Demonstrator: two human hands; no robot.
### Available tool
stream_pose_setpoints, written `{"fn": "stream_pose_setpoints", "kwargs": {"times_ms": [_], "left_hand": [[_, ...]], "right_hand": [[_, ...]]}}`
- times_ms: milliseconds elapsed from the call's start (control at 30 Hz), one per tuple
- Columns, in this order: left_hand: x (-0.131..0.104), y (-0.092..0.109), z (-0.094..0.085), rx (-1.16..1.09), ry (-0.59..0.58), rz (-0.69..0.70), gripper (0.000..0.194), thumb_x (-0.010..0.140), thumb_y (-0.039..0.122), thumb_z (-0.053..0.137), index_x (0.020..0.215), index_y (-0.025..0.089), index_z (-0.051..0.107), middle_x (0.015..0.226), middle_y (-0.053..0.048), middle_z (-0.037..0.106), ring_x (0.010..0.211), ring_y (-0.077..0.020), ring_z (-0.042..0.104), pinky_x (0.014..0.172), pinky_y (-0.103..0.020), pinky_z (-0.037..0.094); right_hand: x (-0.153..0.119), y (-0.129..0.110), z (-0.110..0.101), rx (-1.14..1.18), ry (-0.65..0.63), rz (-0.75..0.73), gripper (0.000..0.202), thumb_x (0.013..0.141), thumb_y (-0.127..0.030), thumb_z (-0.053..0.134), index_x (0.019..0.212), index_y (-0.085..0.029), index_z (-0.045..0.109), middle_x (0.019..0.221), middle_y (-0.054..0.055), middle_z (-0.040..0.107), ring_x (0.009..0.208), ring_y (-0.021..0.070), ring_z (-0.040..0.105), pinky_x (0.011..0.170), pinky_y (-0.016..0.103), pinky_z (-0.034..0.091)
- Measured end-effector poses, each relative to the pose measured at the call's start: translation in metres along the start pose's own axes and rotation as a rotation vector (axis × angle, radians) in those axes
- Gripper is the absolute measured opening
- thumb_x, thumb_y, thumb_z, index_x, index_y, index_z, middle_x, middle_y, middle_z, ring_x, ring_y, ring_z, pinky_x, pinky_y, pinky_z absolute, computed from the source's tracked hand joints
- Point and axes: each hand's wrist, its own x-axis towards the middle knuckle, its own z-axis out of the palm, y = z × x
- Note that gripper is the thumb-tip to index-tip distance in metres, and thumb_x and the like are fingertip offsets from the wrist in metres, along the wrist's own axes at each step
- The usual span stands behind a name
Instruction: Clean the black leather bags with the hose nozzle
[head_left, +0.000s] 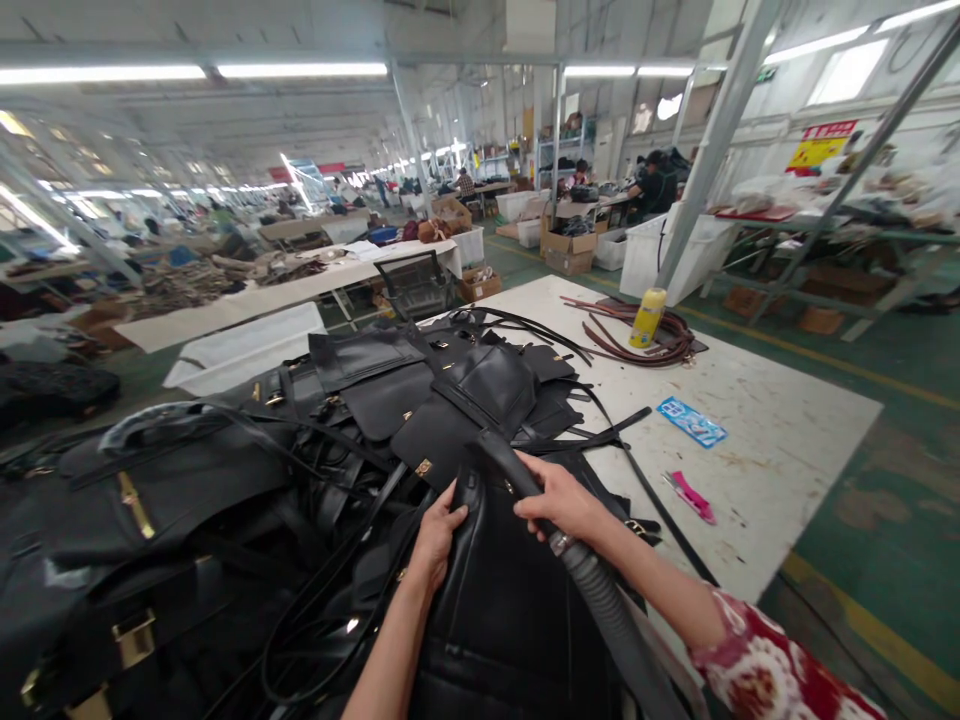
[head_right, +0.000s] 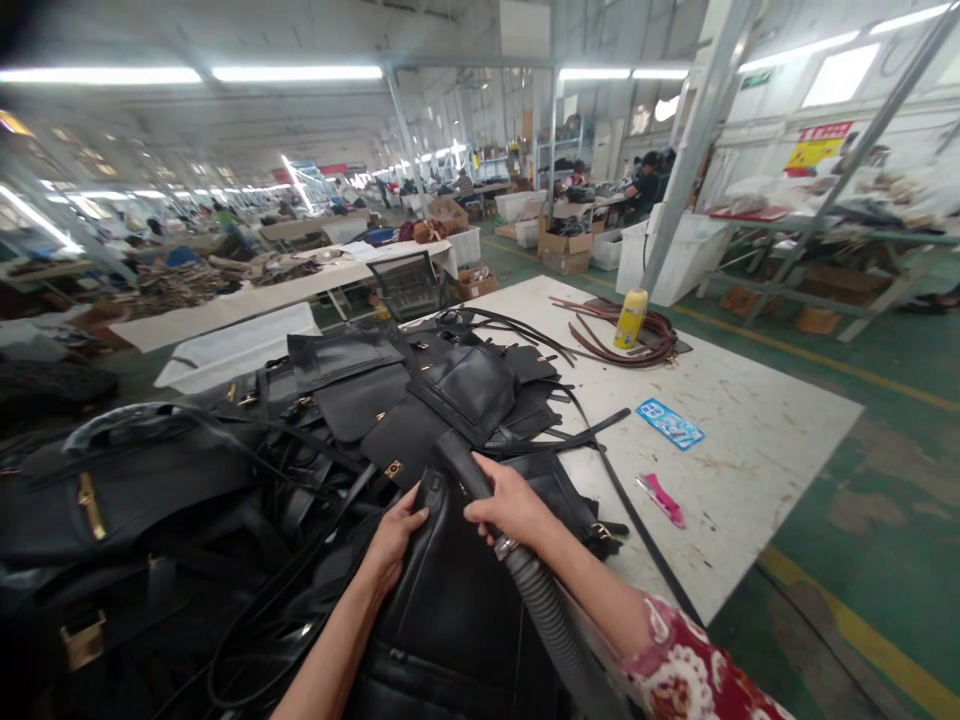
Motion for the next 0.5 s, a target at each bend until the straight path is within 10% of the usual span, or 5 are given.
{"fn": "stream_pose_setpoints", "kwargs": {"times_ms": [167, 300, 500], "left_hand": [[-0.009, 0.006, 0.011, 0.012, -0.09, -0.049, 0.062, 0.06, 0.019, 0.065, 0.119, 0.018, 0.047, 0.097, -0.007, 0.066, 0.08, -0.0214, 0.063, 0.073, -0.034, 0.048], [-0.029, 0.015, 0.004, 0.051, -0.143, -0.099, 0.058, 0.06, 0.025, 0.067, 0.116, 0.018, 0.051, 0.104, -0.01, 0.063, 0.083, -0.0212, 0.061, 0.077, -0.033, 0.046], [-0.097, 0.018, -0.055, 0.343, 0.221, -0.101, 0.058, 0.062, 0.037, 0.066, 0.116, 0.024, 0.048, 0.11, -0.007, 0.057, 0.073, -0.0135, 0.058, 0.06, -0.023, 0.045]], "right_hand": [[-0.014, 0.003, -0.001, -0.035, -0.093, 0.079, 0.07, 0.059, -0.012, 0.061, 0.125, -0.026, 0.041, 0.06, -0.006, 0.053, 0.04, 0.0107, 0.053, 0.036, 0.022, 0.045], [0.002, 0.018, 0.0, -0.081, 0.088, 0.048, 0.074, 0.063, -0.012, 0.057, 0.131, -0.023, 0.031, 0.058, -0.007, 0.05, 0.04, 0.0093, 0.05, 0.036, 0.018, 0.042], [-0.036, 0.012, -0.023, -0.096, 0.161, 0.03, 0.074, 0.064, -0.013, 0.056, 0.132, -0.025, 0.028, 0.061, -0.006, 0.053, 0.041, 0.0094, 0.049, 0.038, 0.02, 0.043]]}}
